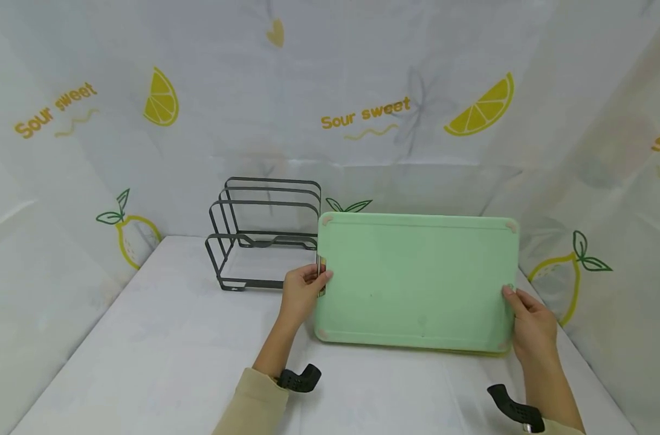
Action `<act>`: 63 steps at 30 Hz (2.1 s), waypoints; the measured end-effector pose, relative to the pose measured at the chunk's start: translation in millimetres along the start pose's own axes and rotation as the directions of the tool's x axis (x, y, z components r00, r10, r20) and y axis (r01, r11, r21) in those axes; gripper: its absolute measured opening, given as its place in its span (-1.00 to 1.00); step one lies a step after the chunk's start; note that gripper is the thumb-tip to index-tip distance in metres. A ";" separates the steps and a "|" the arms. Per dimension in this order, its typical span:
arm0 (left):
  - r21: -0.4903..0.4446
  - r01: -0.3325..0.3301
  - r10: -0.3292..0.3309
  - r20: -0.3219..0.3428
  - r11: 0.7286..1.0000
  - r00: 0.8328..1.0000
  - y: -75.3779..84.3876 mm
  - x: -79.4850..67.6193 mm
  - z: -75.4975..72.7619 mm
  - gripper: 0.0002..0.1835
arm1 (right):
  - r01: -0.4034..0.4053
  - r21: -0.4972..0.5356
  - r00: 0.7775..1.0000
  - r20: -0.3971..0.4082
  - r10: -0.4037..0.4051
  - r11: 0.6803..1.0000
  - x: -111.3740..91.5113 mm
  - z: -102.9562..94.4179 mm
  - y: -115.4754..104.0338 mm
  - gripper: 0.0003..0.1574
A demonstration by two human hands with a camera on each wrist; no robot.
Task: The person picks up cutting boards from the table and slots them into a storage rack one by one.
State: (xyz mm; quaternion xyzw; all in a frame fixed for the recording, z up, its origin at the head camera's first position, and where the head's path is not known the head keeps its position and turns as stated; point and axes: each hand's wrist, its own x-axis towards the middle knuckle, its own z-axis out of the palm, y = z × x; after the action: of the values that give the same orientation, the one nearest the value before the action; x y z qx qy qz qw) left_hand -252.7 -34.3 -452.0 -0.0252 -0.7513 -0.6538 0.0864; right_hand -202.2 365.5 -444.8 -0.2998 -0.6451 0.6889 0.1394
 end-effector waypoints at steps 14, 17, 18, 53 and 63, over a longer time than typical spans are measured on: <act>-0.018 0.014 -0.014 -0.003 1.000 1.000 -0.4 -4.1 -4.8 -0.75 | 0.001 -0.090 0.998 0.056 0.004 0.996 -1.9 -3.9 9.8 -0.11; -0.005 0.020 -0.020 -0.001 1.000 1.000 0.9 -5.3 -6.7 -0.75 | 0.022 -0.073 0.998 0.056 -0.018 0.997 -4.1 -4.6 13.4 -0.52; -0.004 0.024 -0.024 0.000 1.000 1.000 1.4 -5.4 -7.4 -0.75 | 0.030 -0.063 0.998 0.058 -0.026 0.998 -4.8 -4.8 13.9 -0.65; -0.011 0.060 -0.060 0.016 0.998 0.998 52.5 -2.0 -65.3 -0.75 | 0.351 -0.111 0.910 0.276 -0.311 0.930 -34.0 12.7 -43.8 -0.95; 0.099 0.070 -0.078 0.077 0.993 0.994 95.3 15.3 -109.4 -0.64 | 0.580 -0.293 0.775 0.487 -0.403 0.760 -40.0 33.3 -88.8 -0.32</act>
State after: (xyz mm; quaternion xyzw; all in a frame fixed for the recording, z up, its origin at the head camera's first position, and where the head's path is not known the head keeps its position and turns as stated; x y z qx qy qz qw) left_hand -242.7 -129.7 -342.1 -0.0196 -0.7852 -0.6180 0.0330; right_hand -207.9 327.0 -349.5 0.0068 -0.8503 0.5132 0.1169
